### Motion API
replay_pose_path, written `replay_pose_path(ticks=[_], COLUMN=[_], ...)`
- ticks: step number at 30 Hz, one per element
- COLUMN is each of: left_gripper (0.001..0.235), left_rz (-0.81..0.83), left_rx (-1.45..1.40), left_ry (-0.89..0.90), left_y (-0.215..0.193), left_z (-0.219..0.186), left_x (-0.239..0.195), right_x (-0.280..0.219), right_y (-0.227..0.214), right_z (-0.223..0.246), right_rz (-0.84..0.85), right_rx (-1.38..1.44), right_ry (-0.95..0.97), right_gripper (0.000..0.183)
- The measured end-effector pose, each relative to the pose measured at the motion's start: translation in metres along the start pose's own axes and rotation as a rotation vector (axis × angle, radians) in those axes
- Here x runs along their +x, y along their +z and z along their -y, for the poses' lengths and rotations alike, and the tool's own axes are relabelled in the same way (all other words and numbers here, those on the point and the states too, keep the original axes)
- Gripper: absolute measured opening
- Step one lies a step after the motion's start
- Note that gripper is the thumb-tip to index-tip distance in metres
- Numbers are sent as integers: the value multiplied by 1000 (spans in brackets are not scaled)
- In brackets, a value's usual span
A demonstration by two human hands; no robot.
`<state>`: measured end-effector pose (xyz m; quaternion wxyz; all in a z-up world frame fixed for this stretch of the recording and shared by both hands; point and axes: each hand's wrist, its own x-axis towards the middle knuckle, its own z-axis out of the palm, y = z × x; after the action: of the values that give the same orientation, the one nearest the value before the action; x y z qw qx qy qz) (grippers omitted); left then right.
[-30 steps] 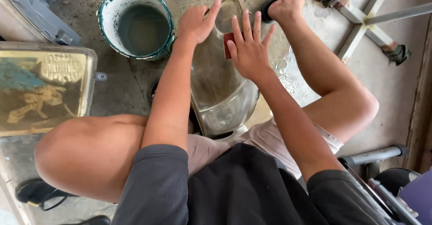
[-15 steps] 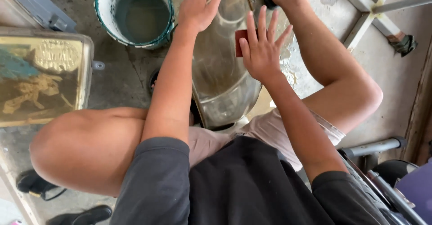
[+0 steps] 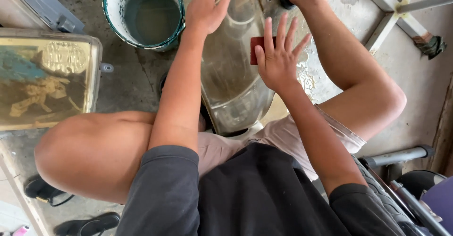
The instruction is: The person sits cross-legged on the floor and uses a red sanding block to sand the surface of a car headlight. They repeatedly dip the sanding block into a bucket of water and continue sanding the headlight.
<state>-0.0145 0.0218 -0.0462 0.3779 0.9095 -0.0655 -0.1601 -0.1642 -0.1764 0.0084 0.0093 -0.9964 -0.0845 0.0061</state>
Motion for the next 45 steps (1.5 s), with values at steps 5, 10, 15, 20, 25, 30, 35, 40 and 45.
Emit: replay_pose_path(ticks=[5,10,15,20,25,30,35,40,45], left_gripper=[62,64,62,63,66,66,66,69,68], left_rz=[-19,-17,-22,6,36,33,20,18,42], left_rx=[-144,-124,-88,-93,-80,-89,-129,-81,-20], left_ry=[-28,-51,25,-45,-89,-92,-56,-88,-92], left_y=[-8,-7,-5,-11,-15,-20,-13,-11,-14], left_z=[2,1,1,-4,-11,-11,-3,-5,-9], left_x=[-2,-4,-5,-6,-9,-10,-3,-5,-8], right_x=[-44,-99,-100,-57,8,61,1,-38,29], right_y=[15,19,20,21,14,8,-4,20,19], right_z=[-7,-20,-27,-33,-34,-31,-33,-47,-43], right_rz=[70,245,307,140,174,202,305,281,186], right_rx=[46,304,733,928,980,1051,1011,1111,1054], right_ry=[10,255,590,627,614,581,660,764,635], right_gripper=[64,91,123,112,115,119,112,114,115])
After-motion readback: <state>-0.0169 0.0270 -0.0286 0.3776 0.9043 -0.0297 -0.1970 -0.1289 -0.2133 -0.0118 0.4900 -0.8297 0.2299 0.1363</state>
